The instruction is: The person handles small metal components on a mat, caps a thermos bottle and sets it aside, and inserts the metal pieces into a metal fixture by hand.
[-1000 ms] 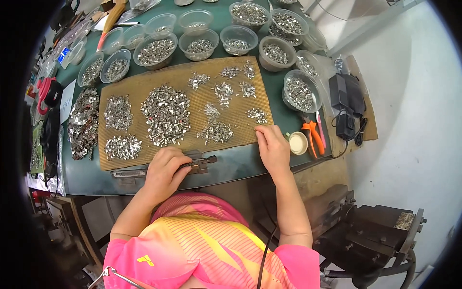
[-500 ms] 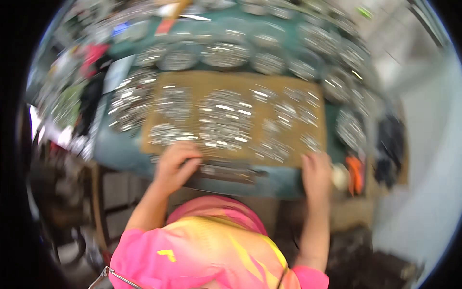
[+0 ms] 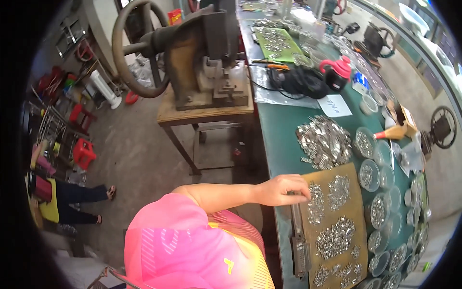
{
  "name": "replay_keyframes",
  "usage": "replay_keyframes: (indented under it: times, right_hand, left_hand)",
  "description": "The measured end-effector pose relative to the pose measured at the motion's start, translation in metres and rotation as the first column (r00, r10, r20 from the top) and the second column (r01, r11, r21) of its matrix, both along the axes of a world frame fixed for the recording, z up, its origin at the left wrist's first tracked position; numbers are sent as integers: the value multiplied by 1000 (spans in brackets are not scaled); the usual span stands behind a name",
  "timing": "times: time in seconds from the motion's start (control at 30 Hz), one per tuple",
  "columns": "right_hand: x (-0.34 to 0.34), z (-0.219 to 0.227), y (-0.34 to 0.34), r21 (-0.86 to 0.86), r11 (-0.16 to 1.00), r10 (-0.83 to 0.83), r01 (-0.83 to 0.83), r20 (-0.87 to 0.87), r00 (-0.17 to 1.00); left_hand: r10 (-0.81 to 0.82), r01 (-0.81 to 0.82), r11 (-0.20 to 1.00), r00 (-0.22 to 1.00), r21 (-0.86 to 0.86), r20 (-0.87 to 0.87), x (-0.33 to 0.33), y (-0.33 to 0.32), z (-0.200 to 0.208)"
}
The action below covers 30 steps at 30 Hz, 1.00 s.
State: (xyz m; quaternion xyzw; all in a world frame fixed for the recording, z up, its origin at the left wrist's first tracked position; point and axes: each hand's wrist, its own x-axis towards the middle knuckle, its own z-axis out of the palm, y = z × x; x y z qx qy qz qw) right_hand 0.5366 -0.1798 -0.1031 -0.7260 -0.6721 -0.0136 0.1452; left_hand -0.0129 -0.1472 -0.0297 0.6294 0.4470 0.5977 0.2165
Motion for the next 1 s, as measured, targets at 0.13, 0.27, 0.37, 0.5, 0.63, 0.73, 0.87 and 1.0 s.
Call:
replay_keyframes:
  times: [0.13,0.27,0.37,0.5,0.63,0.73,0.87,1.0]
  right_hand:
    - [21,-11,8,749,-44,830,-661,396,394]
    - [-26,28,-28,28,999,-38,38,-9,999]
    - [11,-9,32,473,726,463,-500,202,863]
    - [-32,22,1,39,998,41,-45,88,995]
    - [-8,9,47,670,-29,708,-742,537,458]
    - [-35,55,-9,42,986,158,-163,102,982]
    - [-53,89,-10,49,984,171,-173,47,984]
    - [-59,104,11,76,948,314,-308,-88,945]
  left_hand:
    - [27,14,990,958,-144,284,-28,-29,5]
    - [136,-37,983,807,-181,575,-63,-23,-5]
    - [187,-109,982,625,-152,758,-83,-31,-18]
    - [274,-213,956,397,-203,876,-97,-51,-29]
    - [287,-277,935,215,-223,934,-107,-72,-40]
    - [329,-328,909,186,-257,926,-103,-87,-40]
    - [402,-338,890,264,-306,877,-100,-106,-49]
    - [524,-458,818,339,-349,782,-85,-121,-63]
